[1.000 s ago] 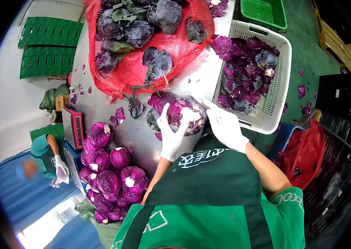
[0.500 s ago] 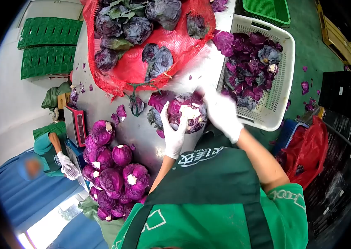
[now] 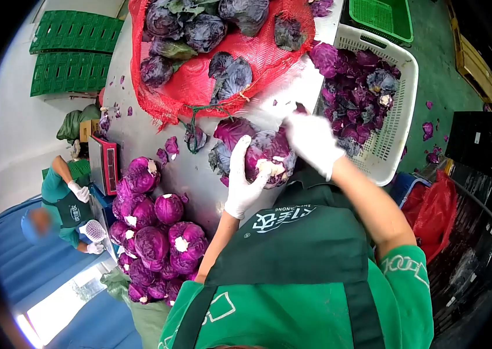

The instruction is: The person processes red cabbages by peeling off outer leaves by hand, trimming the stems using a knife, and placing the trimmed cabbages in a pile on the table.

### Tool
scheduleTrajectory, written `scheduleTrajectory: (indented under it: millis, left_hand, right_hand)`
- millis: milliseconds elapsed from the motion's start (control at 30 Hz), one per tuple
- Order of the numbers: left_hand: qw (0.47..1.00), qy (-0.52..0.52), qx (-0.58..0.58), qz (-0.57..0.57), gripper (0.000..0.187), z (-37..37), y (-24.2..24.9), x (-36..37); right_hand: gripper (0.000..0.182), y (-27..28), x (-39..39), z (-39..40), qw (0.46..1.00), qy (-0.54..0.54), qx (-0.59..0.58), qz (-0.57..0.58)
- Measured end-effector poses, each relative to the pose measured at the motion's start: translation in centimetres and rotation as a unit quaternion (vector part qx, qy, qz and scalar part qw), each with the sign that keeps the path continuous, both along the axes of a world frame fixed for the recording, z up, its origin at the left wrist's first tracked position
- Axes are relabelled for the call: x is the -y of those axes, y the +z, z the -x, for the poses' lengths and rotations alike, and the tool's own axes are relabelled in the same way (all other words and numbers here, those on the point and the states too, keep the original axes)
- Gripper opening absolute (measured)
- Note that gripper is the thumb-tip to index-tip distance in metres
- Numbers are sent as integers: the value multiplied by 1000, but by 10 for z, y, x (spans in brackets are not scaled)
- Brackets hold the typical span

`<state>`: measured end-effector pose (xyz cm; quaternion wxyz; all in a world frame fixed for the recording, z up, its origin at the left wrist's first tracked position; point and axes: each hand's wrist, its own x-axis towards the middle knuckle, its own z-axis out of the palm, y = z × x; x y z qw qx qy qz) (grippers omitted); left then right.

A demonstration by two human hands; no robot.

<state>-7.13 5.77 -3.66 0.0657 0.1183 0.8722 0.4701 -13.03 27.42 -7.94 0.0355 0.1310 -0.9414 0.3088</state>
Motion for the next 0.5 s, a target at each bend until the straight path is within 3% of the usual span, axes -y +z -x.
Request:
scheduleTrajectory:
  millis: [67, 100, 133, 200, 233, 267, 333, 367, 467, 500]
  left_hand:
    - [998, 38, -17, 46, 79, 1, 0, 3]
    - [996, 53, -17, 63, 81, -1, -4, 6]
    - [996, 71, 36, 47, 84, -2, 4, 4]
    - [994, 65, 49, 79, 86, -3, 6, 3]
    - [995, 55, 43, 76, 86, -1, 3, 5]
    - [995, 56, 43, 74, 86, 0, 1, 4]
    - [996, 45, -35, 74, 77, 2, -1, 5]
    - [996, 22, -50, 68, 77, 6, 0, 6]
    - [999, -30, 10, -33, 78, 12, -7, 10]
    - [998, -39, 12, -42, 78, 13, -8, 12]
  right_hand:
    - [26, -9, -22, 5, 982, -98, 13, 160]
    - [34, 19, -23, -2, 971, -115, 150, 145]
    - [39, 35, -16, -15, 969, -89, 134, 185]
    - [45, 66, -5, -29, 963, 5, 219, 159]
    - [49, 69, 0, -32, 950, 52, 227, 211]
    - [47, 58, 2, -33, 968, 74, 172, 165]
    - [46, 63, -3, -20, 927, 97, 270, 244]
    - [40, 48, -3, -20, 938, 117, 197, 259]
    - [32, 62, -10, -1, 910, 195, 305, 201]
    - [27, 61, -11, 0, 927, 204, 267, 167]
